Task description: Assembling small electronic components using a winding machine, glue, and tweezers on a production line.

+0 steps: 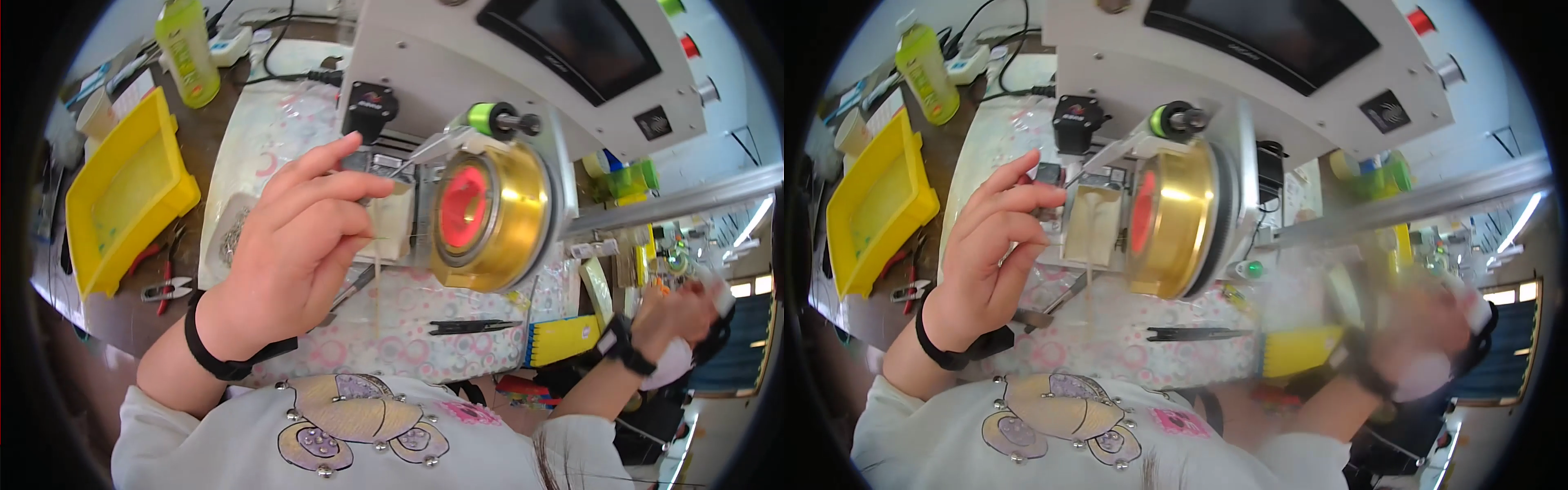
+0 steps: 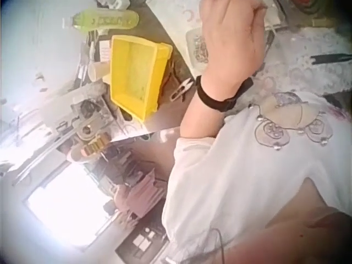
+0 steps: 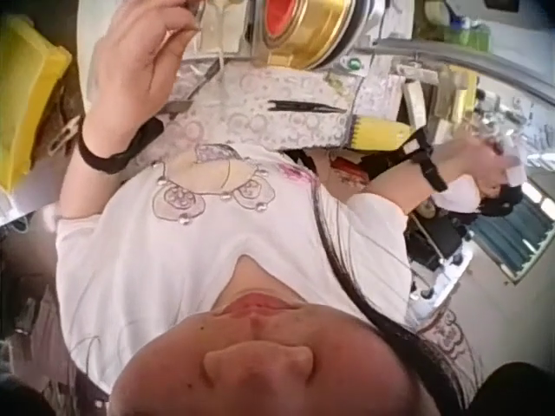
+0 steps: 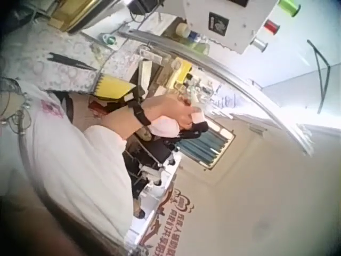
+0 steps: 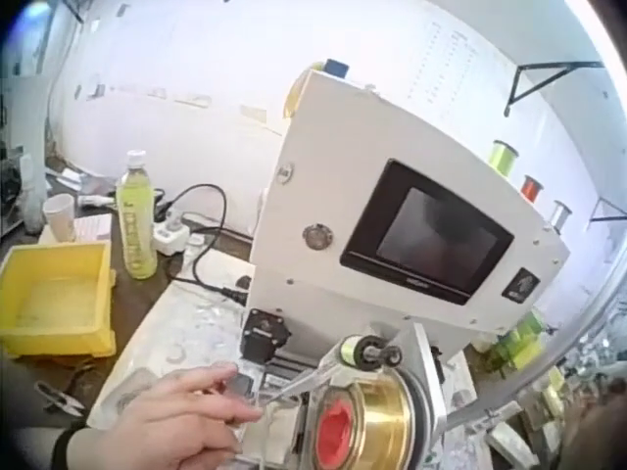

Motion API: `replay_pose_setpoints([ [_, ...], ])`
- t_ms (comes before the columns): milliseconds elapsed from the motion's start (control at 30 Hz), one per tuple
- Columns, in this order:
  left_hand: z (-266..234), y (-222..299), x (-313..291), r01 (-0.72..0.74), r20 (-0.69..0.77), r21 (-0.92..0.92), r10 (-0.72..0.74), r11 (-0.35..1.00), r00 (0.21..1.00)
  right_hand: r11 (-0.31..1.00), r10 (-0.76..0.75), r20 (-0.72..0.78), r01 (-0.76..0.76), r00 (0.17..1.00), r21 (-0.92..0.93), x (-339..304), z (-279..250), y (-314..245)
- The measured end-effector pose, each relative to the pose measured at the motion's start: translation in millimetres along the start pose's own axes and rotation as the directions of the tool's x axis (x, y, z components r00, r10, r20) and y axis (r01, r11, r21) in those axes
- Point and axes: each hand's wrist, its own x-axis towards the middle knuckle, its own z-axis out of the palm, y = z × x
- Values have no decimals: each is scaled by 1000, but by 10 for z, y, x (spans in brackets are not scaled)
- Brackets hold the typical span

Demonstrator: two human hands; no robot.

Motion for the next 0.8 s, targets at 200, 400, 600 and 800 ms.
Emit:
replay_pose_setpoints([
  [200,-52,-108,-51,-19,19,-29,20,999,1000,581,121,725,-641,678,502,-1368,278,-1440],
  [400,-23,-154,-49,-45,-11,-43,44,998,999,700,-102,883,-597,459,391,-2269,860,-1457],
  [600,7,-162,-82,-54,-50,-49,51,997,997,881,-199,841,-283,504,379,-2424,957,-1417],
  [800,12,-173,-76,-63,-52,-39,61,997,997,925,-163,829,-209,536,317,-2446,985,-1408],
])
